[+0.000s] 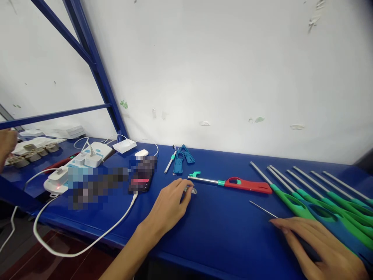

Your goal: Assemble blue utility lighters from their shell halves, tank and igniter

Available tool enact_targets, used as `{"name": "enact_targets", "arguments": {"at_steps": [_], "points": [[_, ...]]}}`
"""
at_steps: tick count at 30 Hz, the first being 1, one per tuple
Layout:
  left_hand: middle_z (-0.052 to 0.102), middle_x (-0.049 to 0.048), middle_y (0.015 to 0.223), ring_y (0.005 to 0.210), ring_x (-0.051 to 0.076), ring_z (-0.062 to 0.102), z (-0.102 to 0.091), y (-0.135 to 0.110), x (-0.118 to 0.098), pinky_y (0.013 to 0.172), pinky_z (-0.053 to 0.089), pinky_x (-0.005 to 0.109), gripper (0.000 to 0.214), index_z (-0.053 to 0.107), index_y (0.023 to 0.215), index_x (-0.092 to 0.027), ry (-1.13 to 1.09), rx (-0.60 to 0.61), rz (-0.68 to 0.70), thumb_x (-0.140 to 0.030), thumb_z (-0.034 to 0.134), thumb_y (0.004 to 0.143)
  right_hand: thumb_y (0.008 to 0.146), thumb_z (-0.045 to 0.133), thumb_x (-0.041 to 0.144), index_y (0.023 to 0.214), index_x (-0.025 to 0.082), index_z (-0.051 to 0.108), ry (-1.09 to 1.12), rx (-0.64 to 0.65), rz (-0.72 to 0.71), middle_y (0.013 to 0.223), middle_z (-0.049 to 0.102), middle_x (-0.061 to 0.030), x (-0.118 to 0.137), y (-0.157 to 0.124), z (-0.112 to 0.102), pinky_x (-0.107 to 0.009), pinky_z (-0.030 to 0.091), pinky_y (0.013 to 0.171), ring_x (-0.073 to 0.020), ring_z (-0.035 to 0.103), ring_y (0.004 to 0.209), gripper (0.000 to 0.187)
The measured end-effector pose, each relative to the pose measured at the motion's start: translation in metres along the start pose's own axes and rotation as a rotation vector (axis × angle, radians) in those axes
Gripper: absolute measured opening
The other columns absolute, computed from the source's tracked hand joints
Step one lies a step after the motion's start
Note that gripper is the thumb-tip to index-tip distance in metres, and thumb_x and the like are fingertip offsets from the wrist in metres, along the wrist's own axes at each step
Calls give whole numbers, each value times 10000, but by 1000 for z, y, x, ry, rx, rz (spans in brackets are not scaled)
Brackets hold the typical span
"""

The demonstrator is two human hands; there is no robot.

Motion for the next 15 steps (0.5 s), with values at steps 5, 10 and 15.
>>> {"name": "enact_targets", "arguments": {"at_steps": [5, 10, 15], "points": [[736, 31, 969, 910, 206, 716, 4, 1, -4, 830, 535, 316, 270, 692, 1077, -224, 43, 58, 64, -273, 428, 1104, 1052, 505, 462, 1136, 311, 719, -50, -57, 6, 1116, 774, -16, 4, 2, 2, -426, 577, 940, -269, 738, 1032, 275], [733, 55, 1072, 1019, 226, 708, 5, 1, -3, 892, 543, 343, 233, 669, 1156, -214, 90, 44, 74, -227, 446, 1088, 1063, 488, 487, 1117, 301, 726, -42, -54, -25, 1086, 776, -29, 12, 7, 0, -426, 579, 926, -261, 736, 1015, 307], [713, 44, 1114, 1042, 234, 691, 7, -1, -1, 853, 565, 355, 240, 640, 1245, -242, 129, 67, 86, -196, 489, 1065, 1060, 485, 501, 1102, 300, 739, -60, -55, -35, 1073, 783, -37, 11, 8, 2, -438, 595, 915, -269, 740, 1010, 327]]}}
Point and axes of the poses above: each hand's wrist, its own y-axis towards the middle knuckle, its own z-axis out of the palm, x = y × z, the point moved 6 cm from there along y, towards the middle knuckle
